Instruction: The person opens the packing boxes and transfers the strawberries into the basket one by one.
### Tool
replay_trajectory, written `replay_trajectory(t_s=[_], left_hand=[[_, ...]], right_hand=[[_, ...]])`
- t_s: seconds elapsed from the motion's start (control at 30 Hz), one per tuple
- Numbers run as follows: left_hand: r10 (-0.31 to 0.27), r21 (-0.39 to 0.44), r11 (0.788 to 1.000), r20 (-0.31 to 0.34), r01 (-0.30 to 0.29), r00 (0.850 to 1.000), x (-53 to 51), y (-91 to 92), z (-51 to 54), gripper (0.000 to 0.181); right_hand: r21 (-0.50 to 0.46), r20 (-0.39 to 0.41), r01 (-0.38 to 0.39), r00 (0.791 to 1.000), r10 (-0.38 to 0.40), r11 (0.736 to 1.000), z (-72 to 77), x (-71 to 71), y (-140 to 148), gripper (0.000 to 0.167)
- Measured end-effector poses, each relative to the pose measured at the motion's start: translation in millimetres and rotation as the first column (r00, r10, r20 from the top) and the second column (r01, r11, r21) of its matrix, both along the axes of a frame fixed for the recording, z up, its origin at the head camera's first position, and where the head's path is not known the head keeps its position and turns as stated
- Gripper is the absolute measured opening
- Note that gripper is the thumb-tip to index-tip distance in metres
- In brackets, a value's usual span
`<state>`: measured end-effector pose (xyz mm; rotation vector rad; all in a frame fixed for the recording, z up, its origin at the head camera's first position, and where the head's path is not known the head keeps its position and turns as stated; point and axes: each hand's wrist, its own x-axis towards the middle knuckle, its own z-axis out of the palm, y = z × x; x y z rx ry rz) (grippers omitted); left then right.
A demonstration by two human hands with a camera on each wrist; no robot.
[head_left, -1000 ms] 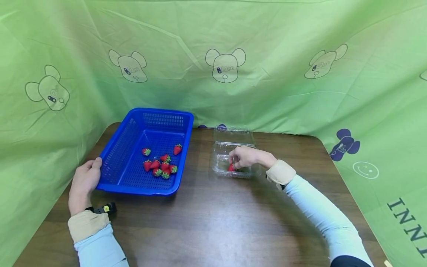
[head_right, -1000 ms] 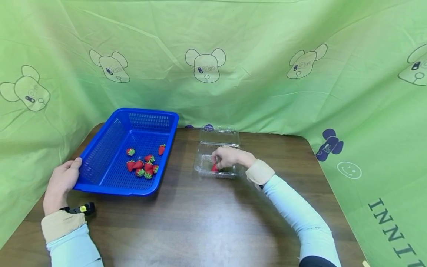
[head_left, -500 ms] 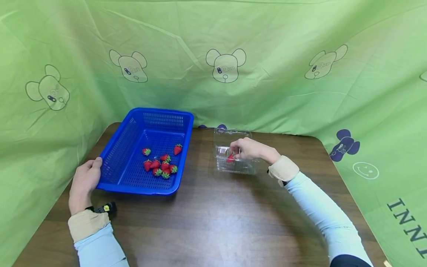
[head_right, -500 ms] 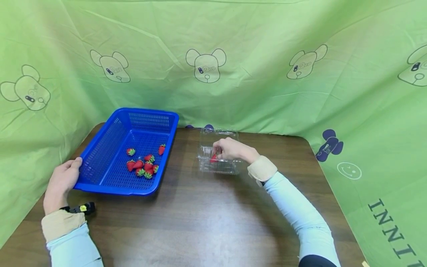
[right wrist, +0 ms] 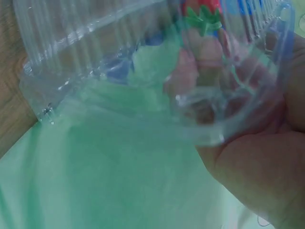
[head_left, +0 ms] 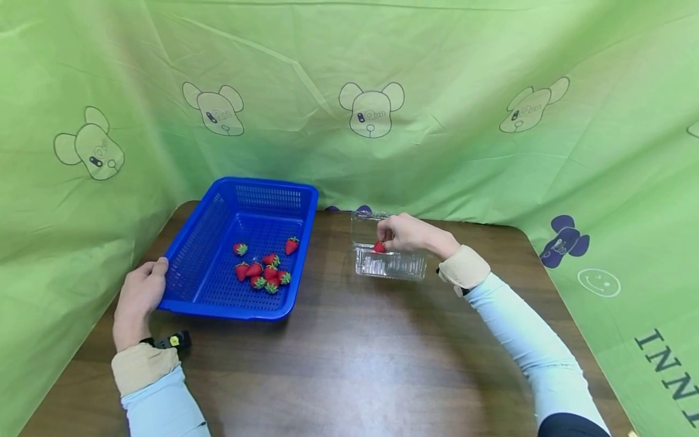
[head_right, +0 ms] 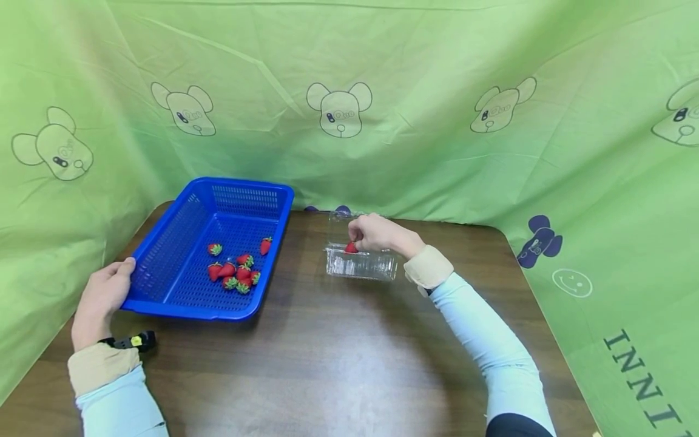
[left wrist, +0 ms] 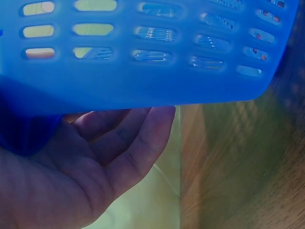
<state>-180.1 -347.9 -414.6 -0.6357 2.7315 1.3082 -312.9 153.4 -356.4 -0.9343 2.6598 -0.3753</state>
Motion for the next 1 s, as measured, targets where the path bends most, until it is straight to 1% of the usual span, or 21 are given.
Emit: replay_trajectory(t_s=[0.13,0.27,0.37,0.57,0.67,0.83,1.0], left_hand=[[-0.018,-0.002,1.000,0.001,0.018,1.000,0.1,0.9,1.0,0.072],[-0.029,0.003,1.000,-0.010,0.029,1.000,-0.4,3.0,2.1,0.074],[-0.033,-0.008,0.999,-0.015,0.033,0.999,-0.6,2.8,2.4,0.073],[-0.024,-0.008,1.000,0.013,0.025,1.000,-0.1,-0.2,1.6,0.074],[-0.017,0.003,1.000,0.022,0.017,1.000,1.0,-1.1,0.8,0.075],[-0.005,0.007,1.000,0.013,0.005,1.000,1.6,-2.0,-0.5,0.075],[0.000,0.008,1.000,0.011,0.000,1.000,0.0,-1.0,-0.1,0.074]], right_hand=[[0.013,-0.023,-0.004,1.000,0.005,1.000,0.1,0.2,0,0.005],[0.007,-0.052,-0.003,0.999,0.003,1.000,7.5,0.1,0,0.006],[0.002,-0.057,0.015,0.998,-0.015,1.000,17.5,-0.7,-4,0.006],[0.008,-0.108,0.012,0.994,-0.011,1.000,42.0,-5.8,-20,0.006],[0.010,-0.128,-0.006,0.992,0.007,1.000,53.4,-10.2,-32,0.005],[-0.011,-0.151,-0.053,0.987,0.051,0.999,72.7,-17.9,-58,0.005],[-0.018,-0.186,-0.112,0.977,0.106,0.994,89.5,-20.6,-87,0.007]])
